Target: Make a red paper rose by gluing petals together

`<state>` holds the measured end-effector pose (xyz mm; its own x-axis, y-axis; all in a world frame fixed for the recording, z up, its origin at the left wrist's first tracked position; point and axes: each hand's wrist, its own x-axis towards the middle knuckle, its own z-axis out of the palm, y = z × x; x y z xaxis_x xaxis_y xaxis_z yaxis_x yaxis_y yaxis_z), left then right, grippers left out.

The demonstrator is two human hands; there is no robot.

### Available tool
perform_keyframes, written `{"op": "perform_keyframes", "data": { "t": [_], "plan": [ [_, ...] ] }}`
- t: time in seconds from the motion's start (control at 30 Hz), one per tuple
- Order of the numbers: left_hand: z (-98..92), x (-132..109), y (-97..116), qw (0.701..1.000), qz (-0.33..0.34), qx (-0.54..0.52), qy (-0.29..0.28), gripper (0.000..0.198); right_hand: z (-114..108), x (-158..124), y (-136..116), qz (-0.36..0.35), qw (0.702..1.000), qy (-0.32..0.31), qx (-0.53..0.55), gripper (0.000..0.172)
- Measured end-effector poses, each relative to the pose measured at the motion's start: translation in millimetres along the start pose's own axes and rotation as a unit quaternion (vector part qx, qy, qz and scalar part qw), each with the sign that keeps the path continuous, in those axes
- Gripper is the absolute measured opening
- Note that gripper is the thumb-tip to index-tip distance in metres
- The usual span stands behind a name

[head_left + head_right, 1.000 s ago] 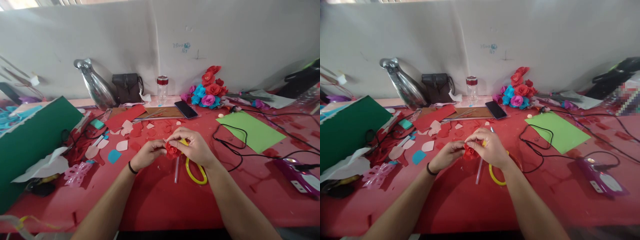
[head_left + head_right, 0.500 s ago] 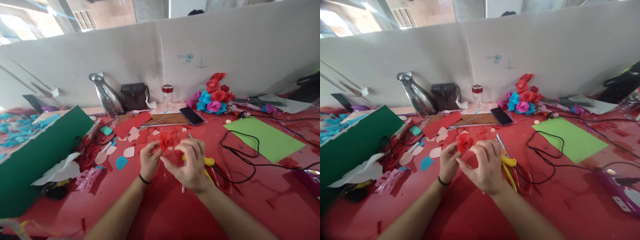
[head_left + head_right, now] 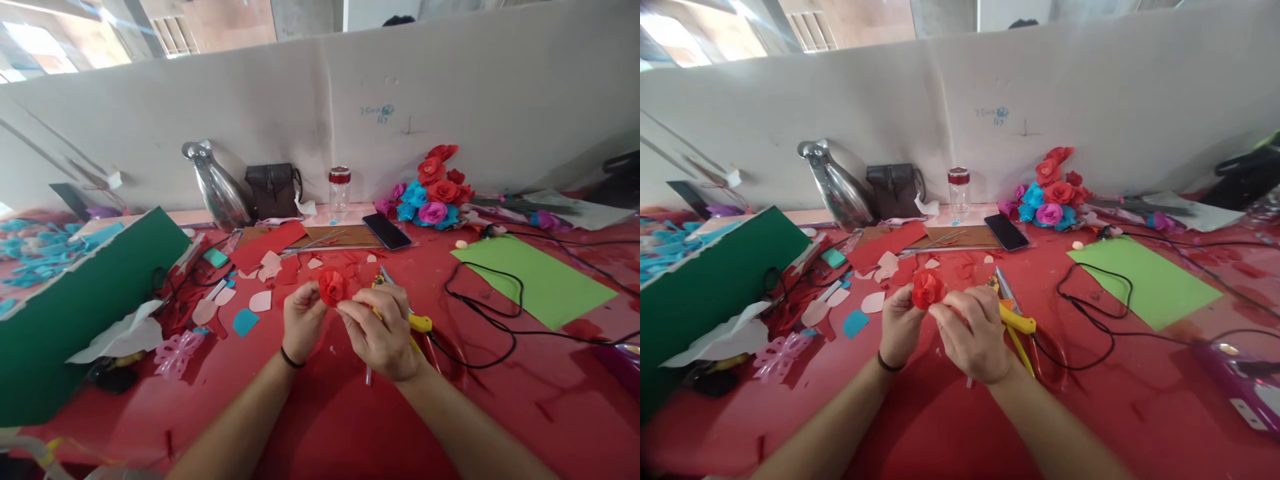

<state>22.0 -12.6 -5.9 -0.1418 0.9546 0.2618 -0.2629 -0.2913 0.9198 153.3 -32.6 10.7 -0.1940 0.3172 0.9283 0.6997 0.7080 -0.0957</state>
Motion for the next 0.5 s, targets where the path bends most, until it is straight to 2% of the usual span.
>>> {"op": "perform_keyframes", "data": {
  "t": [0.13,0.27,0.37,0.5],
  "plan": [
    [2.0,-1.3,3.3,1.000,-0.005,0.010,-0.016,0.019,0.8,-1.2,-0.7,0.012,1.000,0.013,-0.026,0.013],
    [2.5,-2.8,4.3,1.000,0.007,0.016,-0.022,0.018,-0.6,-1.2,-2.2,-0.021,0.999,0.011,-0.026,0.016],
    [0.7,-4.3,2.7,0.998,0.015,0.055,-0.016,0.018,-1.6,-1.0,-3.0,-0.042,0.999,0.002,-0.026,0.018],
    [-2.4,-6.8,-2.1,0.993,0.030,0.113,-0.014,0.013,-2.0,-2.3,-3.6,-0.021,0.997,0.031,-0.065,0.017]
  ]
}}
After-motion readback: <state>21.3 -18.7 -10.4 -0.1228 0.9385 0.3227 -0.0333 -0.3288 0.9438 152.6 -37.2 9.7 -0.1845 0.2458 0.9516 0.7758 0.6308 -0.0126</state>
